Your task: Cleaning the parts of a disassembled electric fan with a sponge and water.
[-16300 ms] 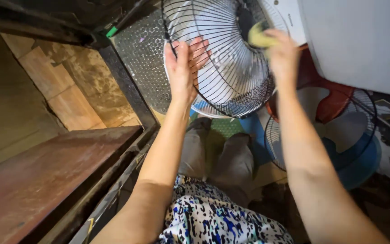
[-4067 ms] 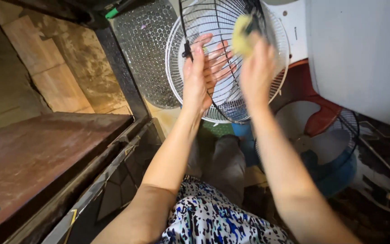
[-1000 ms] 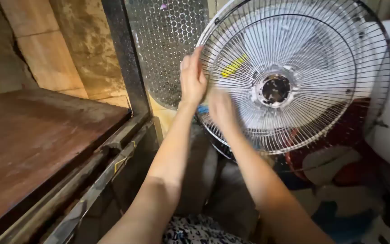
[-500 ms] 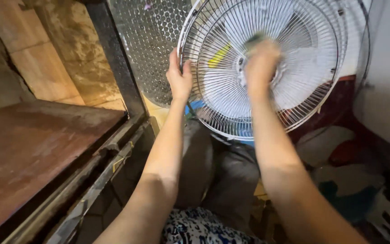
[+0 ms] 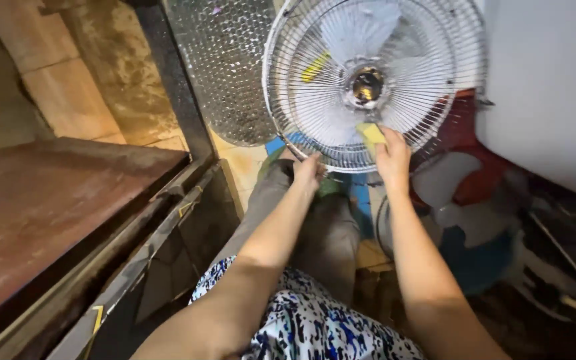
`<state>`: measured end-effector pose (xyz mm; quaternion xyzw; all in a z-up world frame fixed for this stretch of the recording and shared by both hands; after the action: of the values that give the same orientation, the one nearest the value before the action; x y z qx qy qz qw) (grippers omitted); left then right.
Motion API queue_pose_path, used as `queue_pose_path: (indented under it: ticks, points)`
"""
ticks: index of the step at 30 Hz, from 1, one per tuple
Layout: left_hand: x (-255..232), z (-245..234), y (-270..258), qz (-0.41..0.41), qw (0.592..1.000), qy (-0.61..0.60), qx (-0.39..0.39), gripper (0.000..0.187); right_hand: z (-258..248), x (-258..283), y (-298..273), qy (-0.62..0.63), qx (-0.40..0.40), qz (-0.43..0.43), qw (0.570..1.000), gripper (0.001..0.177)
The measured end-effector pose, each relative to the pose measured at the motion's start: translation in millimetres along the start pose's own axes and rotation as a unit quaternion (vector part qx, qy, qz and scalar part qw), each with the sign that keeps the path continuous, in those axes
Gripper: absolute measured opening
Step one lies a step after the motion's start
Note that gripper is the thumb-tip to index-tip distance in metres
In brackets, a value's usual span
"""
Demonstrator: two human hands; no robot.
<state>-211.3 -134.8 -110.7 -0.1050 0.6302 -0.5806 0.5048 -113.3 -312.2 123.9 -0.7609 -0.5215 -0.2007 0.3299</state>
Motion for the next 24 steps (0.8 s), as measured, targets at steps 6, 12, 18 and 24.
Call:
queue_pose_path:
  ticks: [6,12,18,24]
  points:
    - [29.8,12.2,5.9,-0.074,0.995,-0.057,0.028,0.036,-27.2,11.1,-7.7,0.244,-0.033,0.123,0.961,0.039]
    - [-74.3,34.4,-86.9,-0.025,0.969,0.212,0.124,0.060,-64.6,27.4,-16.5,0.233,-0.057,0.140,0.961,0.035]
    - [-94.0,67.7,-89.4,0.178,0.970,-0.137,0.089,0.041,-57.8,21.0,-28.7,0.126,-0.077,0.141,0.979,0.041]
    - [-123.0,84.3,-104.7,0.124,0.988,-0.088,0.028,0.036,-61.2,18.6,-9.4,0.094,-0.083,0.082,0.989,0.039]
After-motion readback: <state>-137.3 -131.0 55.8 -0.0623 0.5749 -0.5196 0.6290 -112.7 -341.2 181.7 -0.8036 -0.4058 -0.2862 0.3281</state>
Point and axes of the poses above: each hand's wrist, its own y-axis towards the middle knuckle, its own z-axis out of the palm, x = y × z, the point moved 1 cm from there along y, towards the middle knuckle, and after that the axes turned 13 degrees about z, right-handed, at the moved point
